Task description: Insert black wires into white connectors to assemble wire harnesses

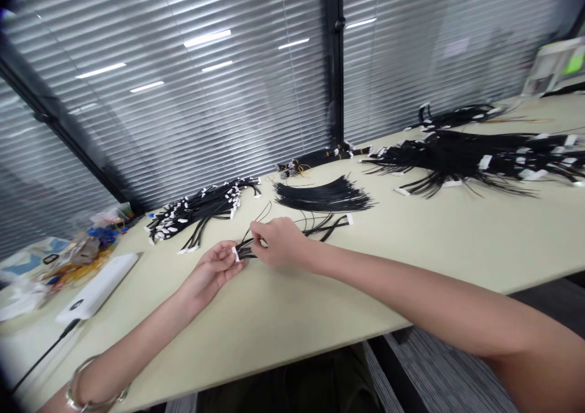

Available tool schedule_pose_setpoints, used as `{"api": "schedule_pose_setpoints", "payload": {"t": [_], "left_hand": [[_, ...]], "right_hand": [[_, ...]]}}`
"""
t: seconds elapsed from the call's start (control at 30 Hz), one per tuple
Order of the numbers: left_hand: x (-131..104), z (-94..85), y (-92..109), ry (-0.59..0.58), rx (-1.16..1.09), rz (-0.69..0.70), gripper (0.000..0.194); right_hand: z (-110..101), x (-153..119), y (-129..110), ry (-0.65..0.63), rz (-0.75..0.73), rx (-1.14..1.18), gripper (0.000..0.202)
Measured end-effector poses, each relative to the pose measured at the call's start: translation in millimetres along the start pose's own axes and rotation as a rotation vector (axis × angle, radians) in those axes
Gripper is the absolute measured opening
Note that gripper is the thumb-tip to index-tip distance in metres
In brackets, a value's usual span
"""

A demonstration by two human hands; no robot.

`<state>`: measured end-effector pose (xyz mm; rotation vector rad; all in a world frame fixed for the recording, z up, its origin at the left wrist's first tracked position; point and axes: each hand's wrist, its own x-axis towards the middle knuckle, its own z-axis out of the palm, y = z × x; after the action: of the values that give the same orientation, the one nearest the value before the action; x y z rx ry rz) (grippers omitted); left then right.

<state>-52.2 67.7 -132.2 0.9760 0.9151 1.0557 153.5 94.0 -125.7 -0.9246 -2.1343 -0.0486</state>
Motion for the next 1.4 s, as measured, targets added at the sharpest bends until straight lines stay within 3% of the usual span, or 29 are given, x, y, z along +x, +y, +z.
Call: {"api": "schedule_pose_setpoints", "payload": {"t": [0.4, 0.8, 1.4], "left_hand": [[0, -1.9, -1, -0.024, 0.019, 0.006, 0.026], [1, -1.5, -1, -0.013, 0.027, 0.003, 0.027], [2, -3.1, -2, -0.030, 0.036, 0.005, 0.027]], "right_hand": [[1, -1, -2, 0.008, 0.028, 0.029, 0.002], [-4, 3, -9, -0.069, 0.267, 0.243, 0.011], [-4, 3, -13, -0.129, 0.312, 0.281, 0.010]]}}
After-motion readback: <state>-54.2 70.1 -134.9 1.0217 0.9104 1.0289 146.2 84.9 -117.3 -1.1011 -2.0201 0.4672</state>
